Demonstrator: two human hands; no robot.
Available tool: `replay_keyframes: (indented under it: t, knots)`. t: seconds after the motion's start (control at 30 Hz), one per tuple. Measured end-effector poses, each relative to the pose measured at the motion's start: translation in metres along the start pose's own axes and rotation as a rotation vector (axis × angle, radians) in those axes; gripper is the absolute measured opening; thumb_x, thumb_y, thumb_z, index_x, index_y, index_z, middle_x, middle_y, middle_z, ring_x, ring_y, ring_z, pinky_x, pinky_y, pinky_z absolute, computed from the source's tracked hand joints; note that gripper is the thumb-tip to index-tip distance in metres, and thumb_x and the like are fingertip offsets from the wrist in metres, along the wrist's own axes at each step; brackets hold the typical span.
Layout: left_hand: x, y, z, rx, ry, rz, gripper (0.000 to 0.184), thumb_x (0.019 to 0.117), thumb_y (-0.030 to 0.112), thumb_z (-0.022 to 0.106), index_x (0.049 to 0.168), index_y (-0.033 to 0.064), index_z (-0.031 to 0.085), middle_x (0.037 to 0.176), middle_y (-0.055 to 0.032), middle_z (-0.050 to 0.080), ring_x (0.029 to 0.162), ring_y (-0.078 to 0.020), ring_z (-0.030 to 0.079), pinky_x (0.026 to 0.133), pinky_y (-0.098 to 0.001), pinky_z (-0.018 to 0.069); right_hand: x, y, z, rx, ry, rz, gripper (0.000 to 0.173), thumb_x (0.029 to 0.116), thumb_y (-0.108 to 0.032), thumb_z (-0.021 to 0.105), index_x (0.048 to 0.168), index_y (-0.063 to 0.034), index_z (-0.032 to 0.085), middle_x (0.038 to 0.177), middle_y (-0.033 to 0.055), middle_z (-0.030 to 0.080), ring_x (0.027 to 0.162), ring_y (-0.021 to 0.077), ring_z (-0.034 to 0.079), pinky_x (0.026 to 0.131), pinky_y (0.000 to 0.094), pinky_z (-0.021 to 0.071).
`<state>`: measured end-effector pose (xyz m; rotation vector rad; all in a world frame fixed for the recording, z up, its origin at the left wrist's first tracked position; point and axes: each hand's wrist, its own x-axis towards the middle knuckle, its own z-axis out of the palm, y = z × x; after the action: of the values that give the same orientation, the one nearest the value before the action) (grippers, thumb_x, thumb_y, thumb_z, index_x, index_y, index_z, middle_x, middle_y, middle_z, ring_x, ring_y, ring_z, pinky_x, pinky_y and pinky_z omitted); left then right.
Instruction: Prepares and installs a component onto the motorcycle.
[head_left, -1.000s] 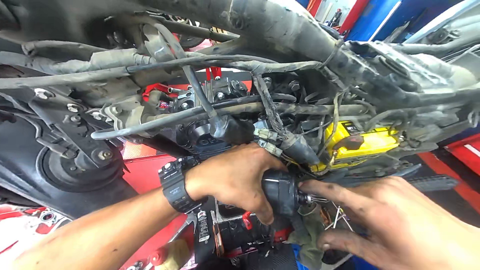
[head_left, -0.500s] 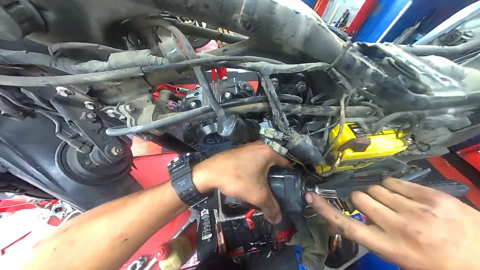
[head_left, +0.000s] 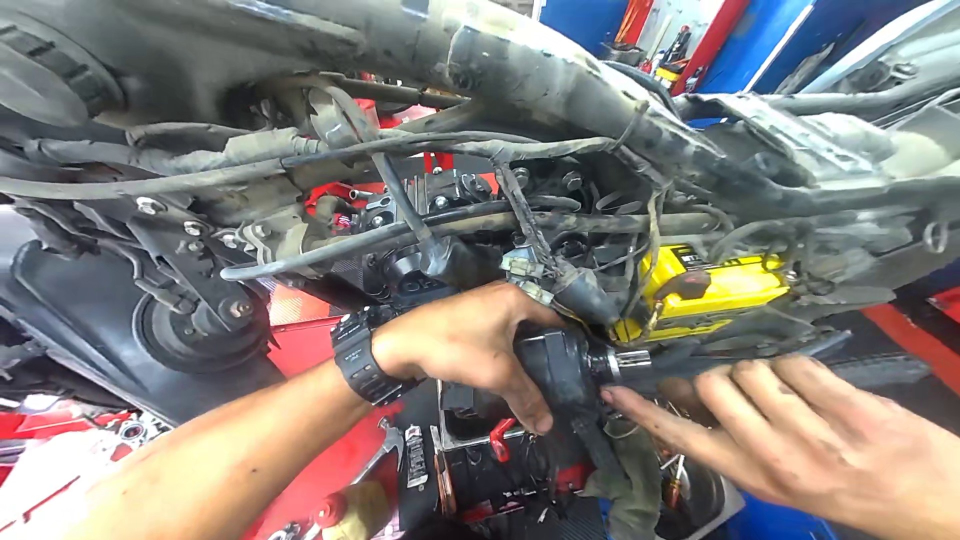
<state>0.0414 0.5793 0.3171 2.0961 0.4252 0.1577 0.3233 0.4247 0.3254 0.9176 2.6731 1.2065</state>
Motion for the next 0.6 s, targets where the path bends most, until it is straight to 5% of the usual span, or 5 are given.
replay_keyframes:
  t: [0.17, 0.27, 0.37, 0.5, 0.6]
  knots:
    - [-0.001, -0.003, -0.002, -0.027, -0.010, 0.011, 0.059, 0.0636, 0.021, 0.097, 0.119, 0.0170, 0.075, 0.101, 0.0052, 0.078, 0.093, -0.0067, 0.074, 0.083, -0.0307, 0.0656, -0.015, -0.003, 0.003, 0.041, -0.001, 0.041, 0.057, 0.1073, -0.009, 0.040, 0.162, -0.0250, 0.032, 0.084, 0.0107, 0.049, 0.062, 0.0286, 0.049, 0.054, 0.0405, 0.0380]
    - [-0.005, -0.010, 0.001, -0.040, -0.006, 0.034, 0.067, 0.0636, 0.019, 0.096, 0.126, 0.0187, 0.072, 0.108, 0.0060, 0.077, 0.100, -0.0069, 0.073, 0.088, -0.0315, 0.0649, -0.027, -0.030, 0.009, 0.283, 0.095, 0.272, 0.052, 0.1056, -0.022, 0.047, 0.157, -0.0241, 0.041, 0.080, 0.0075, 0.053, 0.062, 0.0264, 0.051, 0.053, 0.0403, 0.0411]
    - [-0.012, -0.020, 0.009, -0.106, 0.049, 0.075, 0.070, 0.0644, 0.017, 0.094, 0.130, 0.0176, 0.070, 0.114, 0.0042, 0.075, 0.103, -0.0090, 0.071, 0.091, -0.0328, 0.0637, -0.018, -0.080, 0.011, 0.877, 0.228, 0.725, 0.058, 0.0992, -0.045, 0.065, 0.149, -0.0195, 0.050, 0.075, -0.0012, 0.064, 0.060, 0.0108, 0.058, 0.054, 0.0282, 0.0496]
    - [-0.025, -0.036, 0.028, -0.241, 0.159, 0.092, 0.076, 0.0673, 0.013, 0.092, 0.137, 0.0133, 0.063, 0.125, -0.0031, 0.071, 0.114, -0.0168, 0.068, 0.099, -0.0385, 0.0598, 0.020, -0.131, -0.015, 1.971, 0.487, 1.015, 0.082, 0.0973, -0.032, 0.071, 0.159, -0.0044, 0.025, 0.082, 0.0013, 0.068, 0.068, 0.0097, 0.065, 0.063, 0.0295, 0.0575]
    - [-0.029, -0.045, 0.042, -0.345, 0.236, 0.121, 0.079, 0.0670, 0.009, 0.092, 0.139, 0.0065, 0.058, 0.126, -0.0091, 0.068, 0.114, -0.0203, 0.068, 0.100, -0.0387, 0.0593, 0.050, -0.150, -0.027, 2.189, 0.714, 1.055, 0.088, 0.0965, -0.031, 0.072, 0.161, -0.0017, 0.019, 0.084, 0.0023, 0.068, 0.070, 0.0090, 0.063, 0.064, 0.0278, 0.0566]
